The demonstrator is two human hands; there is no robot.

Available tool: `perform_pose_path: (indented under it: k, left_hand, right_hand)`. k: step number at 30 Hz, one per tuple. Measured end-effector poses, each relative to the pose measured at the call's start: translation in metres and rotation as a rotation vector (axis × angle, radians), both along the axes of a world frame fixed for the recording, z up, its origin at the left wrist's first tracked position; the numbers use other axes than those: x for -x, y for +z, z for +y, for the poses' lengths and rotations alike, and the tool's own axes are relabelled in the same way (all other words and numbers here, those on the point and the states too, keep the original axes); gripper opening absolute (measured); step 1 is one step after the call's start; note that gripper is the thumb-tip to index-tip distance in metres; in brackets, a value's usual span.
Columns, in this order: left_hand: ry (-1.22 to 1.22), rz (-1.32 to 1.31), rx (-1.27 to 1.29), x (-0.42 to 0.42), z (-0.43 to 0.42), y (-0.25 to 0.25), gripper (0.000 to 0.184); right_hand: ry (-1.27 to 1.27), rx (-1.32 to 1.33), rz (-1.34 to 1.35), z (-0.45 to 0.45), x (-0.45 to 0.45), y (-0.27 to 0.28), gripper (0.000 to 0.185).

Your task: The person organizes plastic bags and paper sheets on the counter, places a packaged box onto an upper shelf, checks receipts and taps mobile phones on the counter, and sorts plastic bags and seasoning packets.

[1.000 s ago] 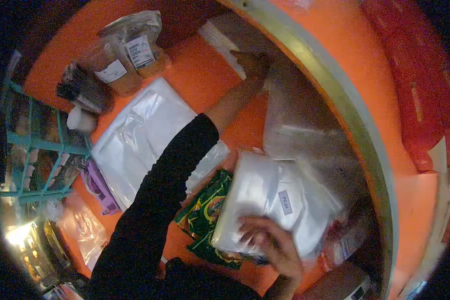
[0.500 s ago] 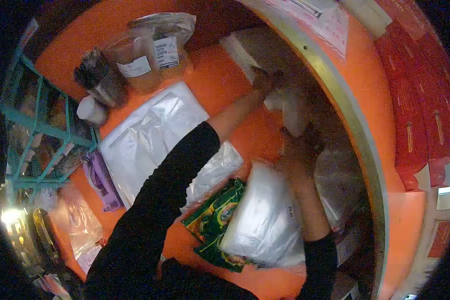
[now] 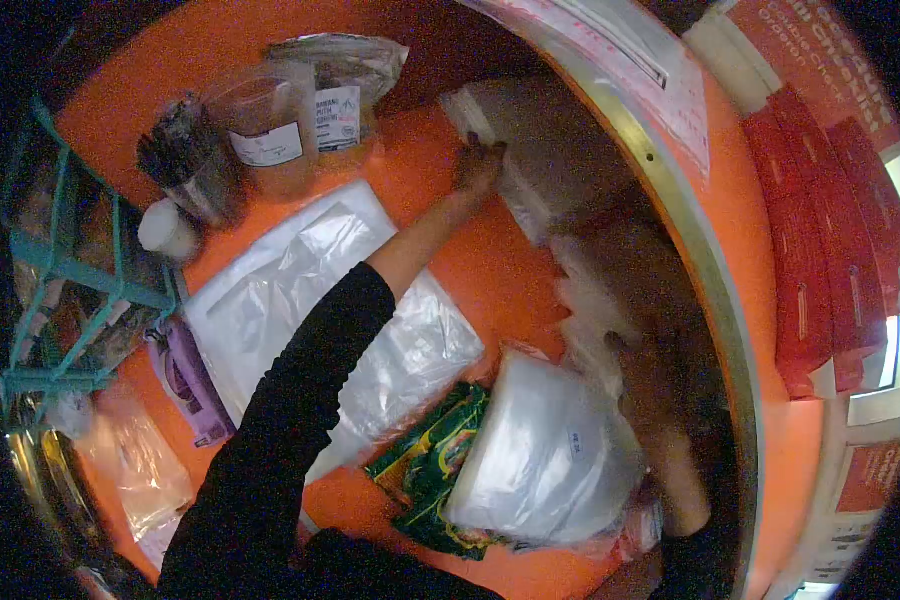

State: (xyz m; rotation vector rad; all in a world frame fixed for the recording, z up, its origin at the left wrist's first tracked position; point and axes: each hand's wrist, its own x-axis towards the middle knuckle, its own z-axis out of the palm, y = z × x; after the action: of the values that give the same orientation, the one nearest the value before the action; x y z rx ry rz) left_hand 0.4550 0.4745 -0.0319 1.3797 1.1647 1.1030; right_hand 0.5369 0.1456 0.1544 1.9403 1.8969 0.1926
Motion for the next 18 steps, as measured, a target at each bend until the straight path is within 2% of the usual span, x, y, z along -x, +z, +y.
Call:
perform_pose_path:
  k: [1,3,4,5,7,8,9,12,13,14,15,16,18]
  left_hand:
    - [-0.124,-0.159,0.089,-0.001,0.024,-0.016,0.079]
    - [-0.257,-0.325,0.18,-0.007,0.032,-0.024,0.081]
    - [-0.164,-0.292,0.163,-0.009,0.026,-0.018,0.081]
    - [-0.069,-0.258,0.146,-0.011,0.02,-0.012,0.081]
    - [-0.07,-0.337,0.216,-0.01,0.012,0.01,0.082]
    - [-0.068,-0.371,0.252,-0.012,0.017,0.009,0.083]
    - [-0.066,-0.405,0.288,-0.013,0.021,0.009,0.083]
    - [-0.225,-0.228,0.153,-0.026,0.044,-0.004,0.084]
    - [-0.161,-0.188,0.258,-0.026,0.04,0.005,0.076]
    - [-0.097,-0.148,0.364,-0.025,0.036,0.015,0.07]
    - [-0.095,-0.149,0.364,-0.041,0.041,0.0,0.07]
    - [-0.068,-0.282,0.255,-0.069,0.05,-0.029,0.073]
    - [0.033,-0.335,0.269,-0.077,0.024,-0.004,0.081]
  right_hand:
    - [-0.005,0.0,0.002,0.0,0.006,0.007,0.047]
    - [-0.22,0.167,0.098,0.002,0.016,0.019,0.039]
    - [-0.226,0.163,0.095,0.012,0.018,0.023,0.039]
    - [-0.445,0.168,0.344,0.029,0.019,0.027,0.037]
    - [-0.324,0.067,0.628,0.058,-0.011,0.014,0.032]
    - [0.012,-0.031,0.646,0.074,-0.039,-0.01,0.032]
    - [0.028,-0.098,0.61,0.098,-0.041,-0.016,0.035]
    - [-0.028,-0.215,0.527,0.161,-0.051,-0.045,0.041]
    - [-0.052,-0.233,0.511,0.177,-0.063,-0.06,0.042]
    - [-0.14,-0.268,0.727,0.188,-0.09,-0.081,0.05]
    - [-0.181,-0.28,0.835,0.197,-0.105,-0.101,0.055]
    - [-0.223,-0.295,0.942,0.206,-0.121,-0.121,0.059]
    - [-0.279,-0.343,1.036,0.218,-0.138,-0.14,0.059]
